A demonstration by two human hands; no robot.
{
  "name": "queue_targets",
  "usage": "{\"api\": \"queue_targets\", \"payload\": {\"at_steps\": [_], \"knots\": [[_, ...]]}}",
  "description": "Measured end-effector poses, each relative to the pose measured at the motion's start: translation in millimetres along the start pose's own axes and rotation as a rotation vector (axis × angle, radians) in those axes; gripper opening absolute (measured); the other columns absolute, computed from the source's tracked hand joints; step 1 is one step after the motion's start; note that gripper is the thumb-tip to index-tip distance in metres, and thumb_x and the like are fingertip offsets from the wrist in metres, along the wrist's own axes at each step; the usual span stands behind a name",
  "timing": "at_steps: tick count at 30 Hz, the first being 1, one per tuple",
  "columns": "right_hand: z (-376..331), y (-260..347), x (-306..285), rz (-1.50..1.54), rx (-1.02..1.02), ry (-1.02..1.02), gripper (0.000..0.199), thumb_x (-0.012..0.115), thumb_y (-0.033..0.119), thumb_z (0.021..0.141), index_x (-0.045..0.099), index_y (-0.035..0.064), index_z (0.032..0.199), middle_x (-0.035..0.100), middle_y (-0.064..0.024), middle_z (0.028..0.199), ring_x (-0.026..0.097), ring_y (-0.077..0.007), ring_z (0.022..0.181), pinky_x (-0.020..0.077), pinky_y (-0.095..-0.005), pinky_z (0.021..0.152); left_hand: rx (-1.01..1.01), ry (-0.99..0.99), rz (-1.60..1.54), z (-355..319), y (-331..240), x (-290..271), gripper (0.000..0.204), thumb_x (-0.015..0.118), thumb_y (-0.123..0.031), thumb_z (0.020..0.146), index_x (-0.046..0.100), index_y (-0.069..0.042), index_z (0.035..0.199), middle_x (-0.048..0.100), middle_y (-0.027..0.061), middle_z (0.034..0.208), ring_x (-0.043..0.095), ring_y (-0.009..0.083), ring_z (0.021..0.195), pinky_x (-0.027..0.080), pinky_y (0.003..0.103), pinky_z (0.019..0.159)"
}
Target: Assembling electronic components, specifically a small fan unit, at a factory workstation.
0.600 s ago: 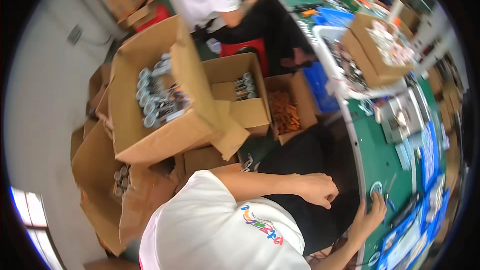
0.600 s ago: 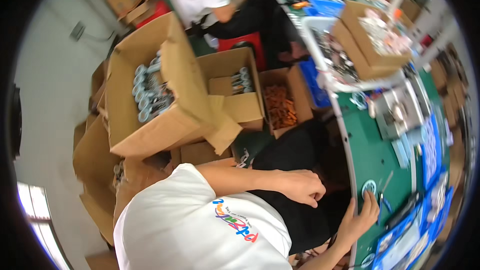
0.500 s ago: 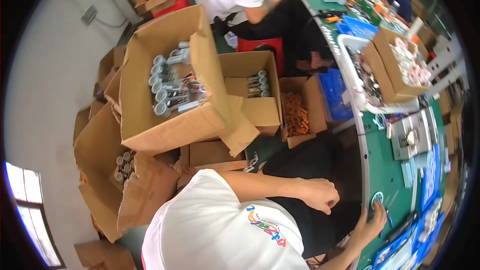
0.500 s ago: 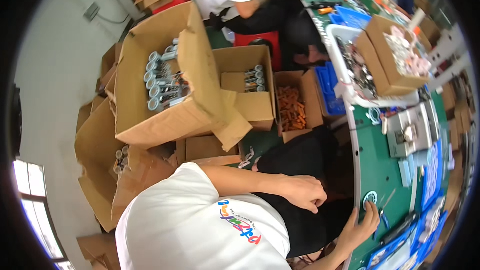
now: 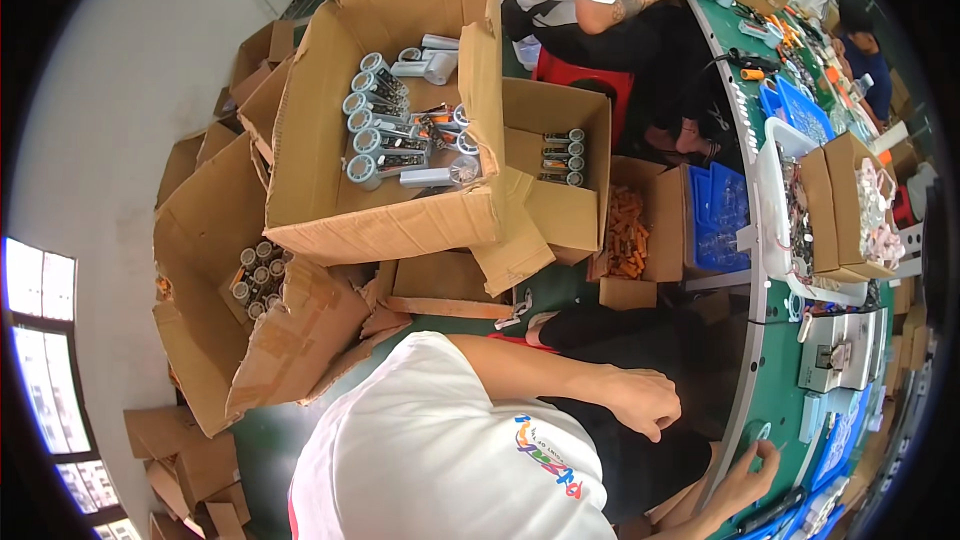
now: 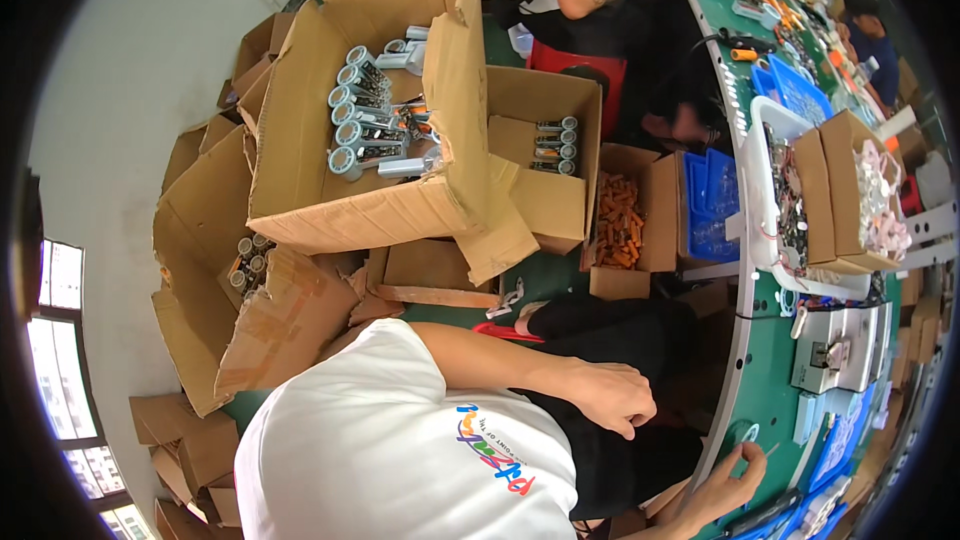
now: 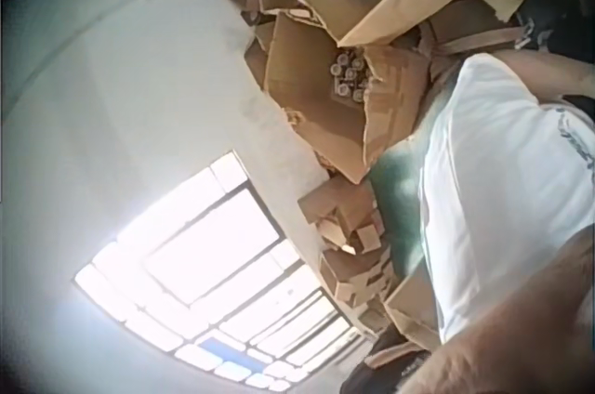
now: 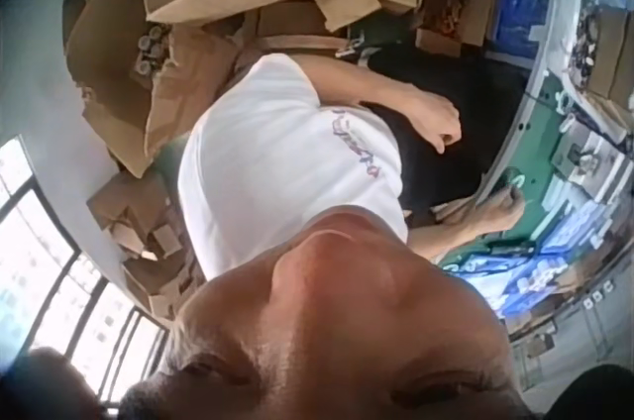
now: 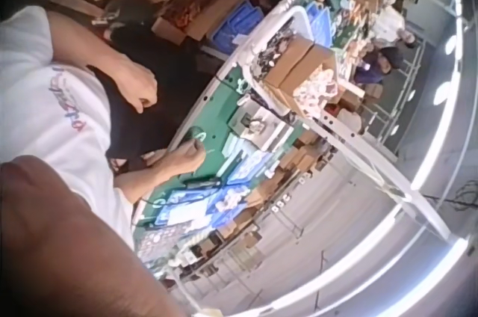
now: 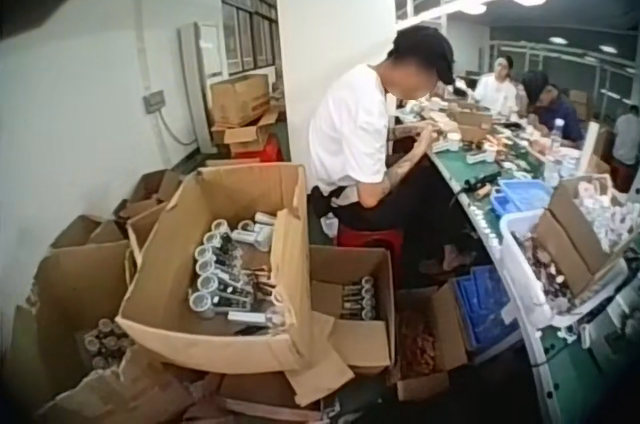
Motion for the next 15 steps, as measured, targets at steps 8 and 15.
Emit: {"api": "queue_targets", "payload": {"at_steps": [8, 15], "knots": [[14, 3, 6, -0.006, 0.054, -0.010, 0.012, 0.060, 0.001, 0.098, 0.064, 0.0019, 0.109, 0.067, -0.0112, 0.103, 0.062, -0.0272, 0.095, 0.0496, -0.0375, 0.090, 0.005, -0.006, -0.007, -2, 1, -1, 0.018, 0.077, -0.017, 0.084, 0.072, 0.000, 0.083, 0.074, 0.0123, 0.079, 0.068, 0.0358, 0.071, 0.055, 0.041, 0.072], [14, 1, 13, 0.006, -0.013, 0.024, 0.015, 0.061, 0.002, 0.097, 0.064, 0.0014, 0.112, 0.067, -0.0123, 0.106, 0.063, -0.0279, 0.096, 0.0498, -0.0384, 0.091, 0.010, 0.006, -0.008, -3, -5, -4, 0.017, 0.076, -0.016, 0.084, 0.073, 0.000, 0.083, 0.074, 0.0123, 0.078, 0.068, 0.0358, 0.070, 0.055, 0.041, 0.072]]}}
Point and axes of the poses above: each hand's wrist, its own z-axis towards the middle knuckle, its own x-axis out of the palm, y = z × x, the point moved 1 cm from there along z, towards the middle knuckle
